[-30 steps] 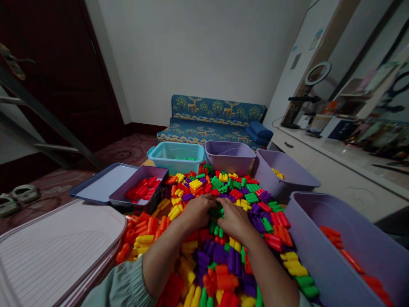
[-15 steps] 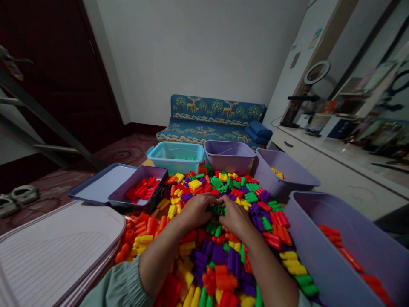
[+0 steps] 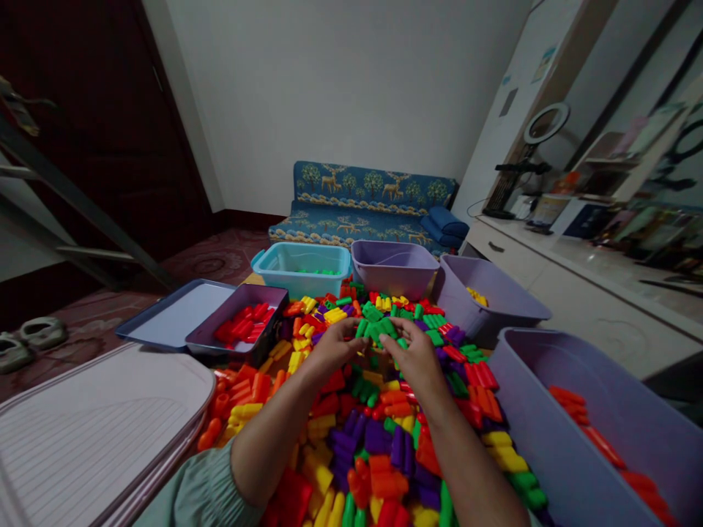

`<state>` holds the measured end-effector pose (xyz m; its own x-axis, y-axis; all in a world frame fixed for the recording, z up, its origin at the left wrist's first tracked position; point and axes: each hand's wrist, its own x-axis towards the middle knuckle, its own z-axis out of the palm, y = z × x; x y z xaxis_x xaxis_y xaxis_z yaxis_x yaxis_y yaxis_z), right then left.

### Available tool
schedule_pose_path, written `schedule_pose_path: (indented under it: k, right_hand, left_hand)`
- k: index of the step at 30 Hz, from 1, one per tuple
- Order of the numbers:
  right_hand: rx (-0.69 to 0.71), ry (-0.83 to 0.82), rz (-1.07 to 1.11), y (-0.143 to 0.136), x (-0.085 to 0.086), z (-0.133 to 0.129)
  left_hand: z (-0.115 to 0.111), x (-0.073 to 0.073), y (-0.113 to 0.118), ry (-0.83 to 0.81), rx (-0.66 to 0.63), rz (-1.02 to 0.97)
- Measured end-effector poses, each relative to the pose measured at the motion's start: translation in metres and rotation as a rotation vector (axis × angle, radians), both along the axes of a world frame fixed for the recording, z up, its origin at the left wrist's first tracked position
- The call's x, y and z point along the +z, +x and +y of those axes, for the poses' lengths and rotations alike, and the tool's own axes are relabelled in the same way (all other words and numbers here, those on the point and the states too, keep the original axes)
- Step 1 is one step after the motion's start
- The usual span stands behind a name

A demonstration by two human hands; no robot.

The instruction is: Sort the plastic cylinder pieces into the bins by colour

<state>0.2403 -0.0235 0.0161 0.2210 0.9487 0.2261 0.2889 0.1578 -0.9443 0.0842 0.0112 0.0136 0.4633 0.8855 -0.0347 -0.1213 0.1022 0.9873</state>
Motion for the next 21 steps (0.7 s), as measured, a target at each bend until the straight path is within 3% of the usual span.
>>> schedule_pose_path:
  k: [4,11,17,21]
  right_hand:
    - [0.082,-0.050,0.145,-0.004,-0.008,0.002]
    - [0.144,-0.065,0.108,-0.007,-0.009,0.001]
    - [0.013,-0.036,-0.153,0.009,-0.006,0.004]
    - [0.000,-0.029,-0.433,0.015,0.010,0.021]
  left_hand:
    - [-0.005,0.004,0.000,-0.101,-0.040,-0.109]
    - [-0.002,-0.001,0.001,-0.158,-0.016,-0.137]
    - [0.009,-0.001,-0.005,-0.219,0.224,-0.110]
    - [0.013,-0.001,-0.008,-0.258,0.314,-0.194]
